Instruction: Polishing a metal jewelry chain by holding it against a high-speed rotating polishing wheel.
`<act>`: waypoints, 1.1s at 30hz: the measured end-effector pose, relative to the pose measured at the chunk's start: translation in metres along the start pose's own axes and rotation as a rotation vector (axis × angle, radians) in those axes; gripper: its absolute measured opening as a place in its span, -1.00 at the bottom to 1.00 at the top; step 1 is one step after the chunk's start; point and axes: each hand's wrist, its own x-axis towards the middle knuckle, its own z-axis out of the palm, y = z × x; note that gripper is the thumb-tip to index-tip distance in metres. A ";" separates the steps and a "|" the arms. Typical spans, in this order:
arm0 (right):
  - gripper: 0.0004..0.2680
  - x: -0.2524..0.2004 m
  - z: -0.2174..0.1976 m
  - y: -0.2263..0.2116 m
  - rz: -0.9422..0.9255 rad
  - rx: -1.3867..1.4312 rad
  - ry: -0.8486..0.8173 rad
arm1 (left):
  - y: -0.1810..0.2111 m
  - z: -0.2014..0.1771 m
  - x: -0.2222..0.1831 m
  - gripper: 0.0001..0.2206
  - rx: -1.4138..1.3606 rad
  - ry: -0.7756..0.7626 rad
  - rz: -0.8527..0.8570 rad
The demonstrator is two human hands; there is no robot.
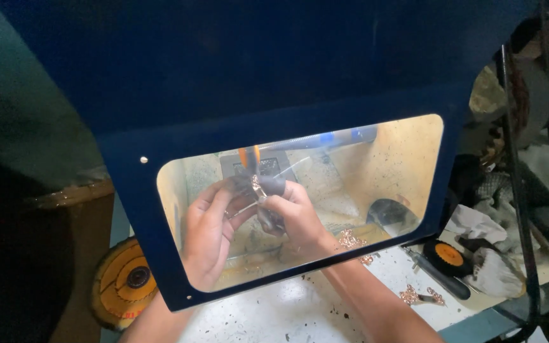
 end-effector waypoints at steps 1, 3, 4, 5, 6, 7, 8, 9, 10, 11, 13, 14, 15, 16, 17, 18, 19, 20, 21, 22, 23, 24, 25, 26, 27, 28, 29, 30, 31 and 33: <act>-0.88 0.001 -0.007 0.007 -0.003 -0.001 -0.004 | 0.000 -0.004 0.001 -0.79 -0.002 0.000 0.005; -0.63 0.004 -0.022 0.023 0.062 -0.044 -0.147 | -0.002 -0.011 0.002 -0.76 0.053 -0.083 -0.016; -0.63 0.003 -0.022 0.022 0.059 -0.045 -0.150 | 0.000 -0.010 0.002 -0.76 0.053 -0.083 -0.012; -0.61 0.003 -0.021 0.022 0.060 -0.033 -0.157 | 0.001 -0.010 0.002 -0.76 0.071 -0.096 0.001; -0.59 0.003 -0.021 0.023 0.060 -0.021 -0.164 | 0.002 -0.010 0.002 -0.76 0.089 -0.108 0.014; -0.59 0.003 -0.018 0.019 0.057 -0.020 -0.166 | 0.005 -0.008 0.001 -0.76 0.090 -0.108 0.017; -0.62 0.003 -0.016 0.016 0.067 -0.016 -0.140 | 0.007 -0.005 0.000 -0.74 0.125 -0.100 0.030; -0.64 0.004 -0.013 0.013 0.077 -0.012 -0.113 | 0.009 -0.003 -0.001 -0.71 0.159 -0.094 0.043; -0.64 0.005 -0.013 0.014 0.073 -0.012 -0.113 | 0.010 -0.002 0.000 -0.71 0.161 -0.096 0.045; -0.81 0.006 -0.013 0.016 0.064 -0.023 -0.111 | 0.010 -0.002 0.000 -0.70 0.171 -0.073 0.046; -0.90 0.009 -0.014 0.019 0.056 -0.035 -0.108 | 0.009 -0.002 0.003 -0.69 0.179 -0.050 0.045; -0.91 0.010 -0.015 0.021 0.042 -0.021 -0.118 | 0.007 -0.003 0.004 -0.69 0.184 -0.059 0.074; -0.90 0.010 -0.015 0.024 0.030 -0.005 -0.128 | 0.005 -0.005 0.005 -0.69 0.190 -0.066 0.102; -0.90 0.010 -0.014 0.023 0.034 -0.005 -0.128 | 0.004 -0.006 0.006 -0.69 0.189 -0.063 0.100; -0.89 0.010 -0.013 0.023 0.028 -0.016 -0.130 | 0.003 -0.007 0.007 -0.70 0.177 -0.066 0.112; -0.88 0.009 -0.013 0.022 0.022 -0.026 -0.132 | 0.002 -0.008 0.008 -0.70 0.166 -0.070 0.124; -0.88 0.009 -0.012 0.023 0.025 -0.027 -0.132 | 0.002 -0.009 0.008 -0.70 0.164 -0.068 0.123; -0.89 0.009 -0.012 0.023 0.024 -0.028 -0.133 | 0.002 -0.009 0.008 -0.70 0.157 -0.078 0.124; -0.89 0.009 -0.012 0.022 0.021 -0.027 -0.133 | 0.002 -0.009 0.008 -0.70 0.150 -0.089 0.127; -0.89 0.007 -0.012 0.020 0.022 -0.028 -0.133 | 0.001 -0.010 0.007 -0.70 0.149 -0.088 0.126; -0.86 0.007 -0.011 0.018 0.041 -0.055 -0.117 | 0.001 -0.011 0.007 -0.73 0.108 -0.110 0.105; -0.75 0.007 -0.010 0.015 0.061 -0.082 -0.101 | 0.001 -0.011 0.007 -0.75 0.066 -0.132 0.084; -0.75 0.006 -0.011 0.014 0.055 -0.083 -0.104 | 0.000 -0.012 0.008 -0.75 0.065 -0.134 0.090; -0.72 0.005 -0.011 0.012 0.102 -0.090 -0.081 | -0.001 -0.012 0.008 -0.75 0.018 -0.126 0.032; -0.68 0.005 -0.012 0.010 0.148 -0.097 -0.058 | -0.001 -0.013 0.009 -0.74 -0.029 -0.119 -0.026; -0.68 0.005 -0.015 0.010 0.141 -0.098 -0.061 | 0.004 -0.010 0.007 -0.74 -0.030 -0.123 -0.019; -0.64 0.004 -0.017 0.012 0.163 -0.108 -0.085 | 0.007 -0.008 0.004 -0.72 0.008 -0.097 -0.050; -0.60 0.003 -0.019 0.014 0.186 -0.118 -0.108 | 0.011 -0.006 0.002 -0.69 0.045 -0.071 -0.081; -0.60 0.002 -0.019 0.012 0.187 -0.119 -0.111 | 0.010 -0.007 0.002 -0.69 0.043 -0.069 -0.080; -0.56 0.000 -0.017 0.010 0.203 -0.191 -0.167 | 0.010 -0.010 0.003 -0.71 0.141 -0.143 -0.042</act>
